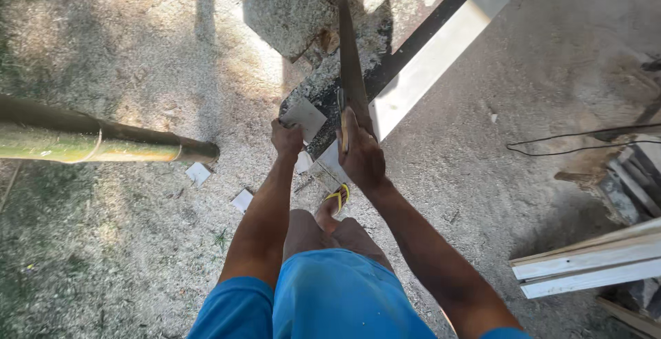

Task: The person measures a long wooden plank with a tape measure and marks it with a pencil, then saws the plank with a hand saw. They reposition the plank, continue sawing, and later run an electric planer along the wood surface before handling the tape measure again.

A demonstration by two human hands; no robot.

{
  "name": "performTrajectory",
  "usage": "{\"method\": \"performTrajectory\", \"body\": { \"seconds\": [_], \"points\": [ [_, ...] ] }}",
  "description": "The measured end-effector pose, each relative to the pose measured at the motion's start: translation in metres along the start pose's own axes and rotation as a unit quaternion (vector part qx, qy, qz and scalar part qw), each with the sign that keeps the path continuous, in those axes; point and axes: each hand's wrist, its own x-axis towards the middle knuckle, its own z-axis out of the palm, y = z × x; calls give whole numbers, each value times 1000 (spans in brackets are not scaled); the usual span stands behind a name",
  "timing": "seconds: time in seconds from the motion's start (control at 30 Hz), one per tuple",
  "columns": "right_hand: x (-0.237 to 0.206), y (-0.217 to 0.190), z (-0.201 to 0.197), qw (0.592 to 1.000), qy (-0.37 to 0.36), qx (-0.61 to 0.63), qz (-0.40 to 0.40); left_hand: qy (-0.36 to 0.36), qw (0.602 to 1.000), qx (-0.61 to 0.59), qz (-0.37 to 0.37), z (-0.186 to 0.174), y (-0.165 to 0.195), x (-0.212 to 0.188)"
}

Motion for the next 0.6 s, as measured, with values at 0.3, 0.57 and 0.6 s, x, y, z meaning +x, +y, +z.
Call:
{"method": "performTrajectory", "body": {
  "seconds": [0.3,0.57,0.6],
  "points": [
    [88,14,47,934,-351,-64,33,79,981,-102,-143,-58,-43,6],
    [-36,30,43,974,-158,35,161,15,955,267,-131,-131,-93,26],
    [-60,33,40,979,-133,54,144,-8,960,259,-103,-126,-93,26]
  ]
}}
